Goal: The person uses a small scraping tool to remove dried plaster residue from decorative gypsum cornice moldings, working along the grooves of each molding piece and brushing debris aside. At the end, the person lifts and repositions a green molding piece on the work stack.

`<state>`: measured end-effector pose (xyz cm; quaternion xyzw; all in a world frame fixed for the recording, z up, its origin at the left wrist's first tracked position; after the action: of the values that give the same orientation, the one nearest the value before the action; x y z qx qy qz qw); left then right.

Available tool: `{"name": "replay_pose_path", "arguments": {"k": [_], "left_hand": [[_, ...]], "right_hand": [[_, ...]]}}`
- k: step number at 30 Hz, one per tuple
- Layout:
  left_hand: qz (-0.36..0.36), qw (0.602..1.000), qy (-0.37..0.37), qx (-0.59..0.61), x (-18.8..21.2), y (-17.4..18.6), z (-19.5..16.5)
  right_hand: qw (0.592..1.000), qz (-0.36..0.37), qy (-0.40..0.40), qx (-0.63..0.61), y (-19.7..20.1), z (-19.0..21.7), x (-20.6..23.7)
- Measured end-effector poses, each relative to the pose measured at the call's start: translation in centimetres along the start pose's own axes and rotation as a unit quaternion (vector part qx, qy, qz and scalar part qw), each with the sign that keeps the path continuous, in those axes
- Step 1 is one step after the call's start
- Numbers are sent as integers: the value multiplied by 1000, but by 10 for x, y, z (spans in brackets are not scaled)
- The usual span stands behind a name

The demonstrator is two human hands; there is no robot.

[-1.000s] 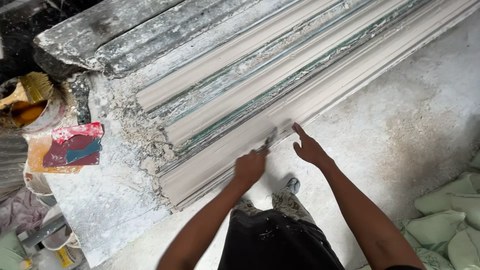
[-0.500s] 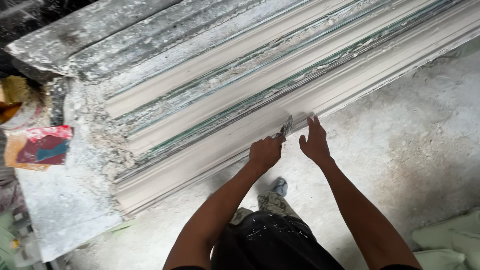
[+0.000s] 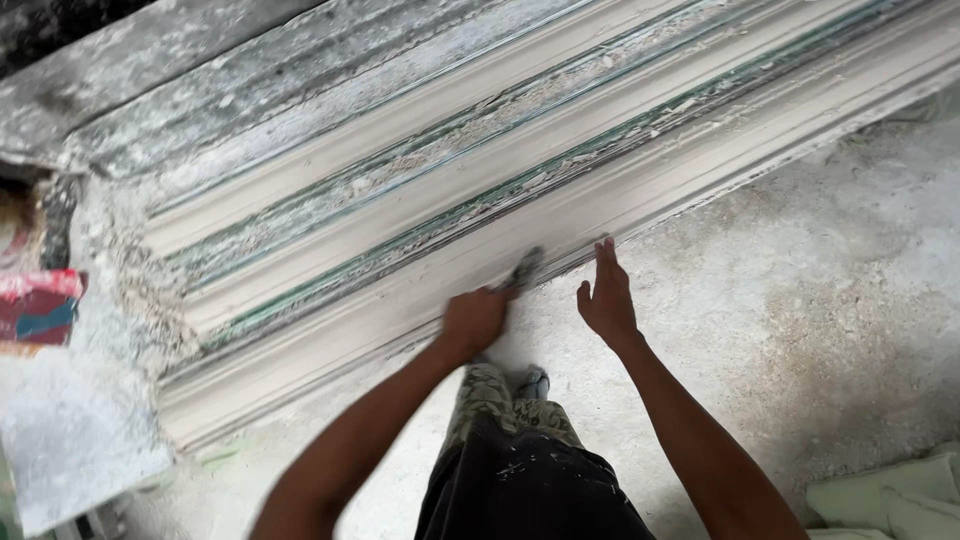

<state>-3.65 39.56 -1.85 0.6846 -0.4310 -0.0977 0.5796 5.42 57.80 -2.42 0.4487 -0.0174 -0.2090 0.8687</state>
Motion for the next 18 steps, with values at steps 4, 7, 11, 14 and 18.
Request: {"name": "replay_pose_path", "arguments": {"k": [4, 7, 11, 14, 18], "left_hand": [[-70, 995, -69, 11, -95, -5, -121], [-92, 987, -98, 90, -119, 3, -159], [-31, 996, -64, 45, -109, 6, -146], [-10, 997, -46, 67, -108, 11, -141], [-64, 993, -72, 74, -157, 13, -201]], "right_hand": [[998, 28, -60, 8, 7, -28, -2], [998, -24, -43, 45, 38, -57, -1], [985, -31, -158, -56, 70, -133, 12], [966, 5, -241, -94, 81, -178, 29], [950, 26, -284, -124, 84, -204, 43]]}}
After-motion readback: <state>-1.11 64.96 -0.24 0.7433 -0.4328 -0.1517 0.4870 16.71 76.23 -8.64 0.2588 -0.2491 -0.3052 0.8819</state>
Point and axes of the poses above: each hand's wrist, its own x-axis away from the middle knuckle, its own y-axis out of the back of the hand, z = x × y, the point moved 10 cm from there along -x, towards the middle knuckle, and after that the axes turned 4 degrees about y, right-handed, at the moved point
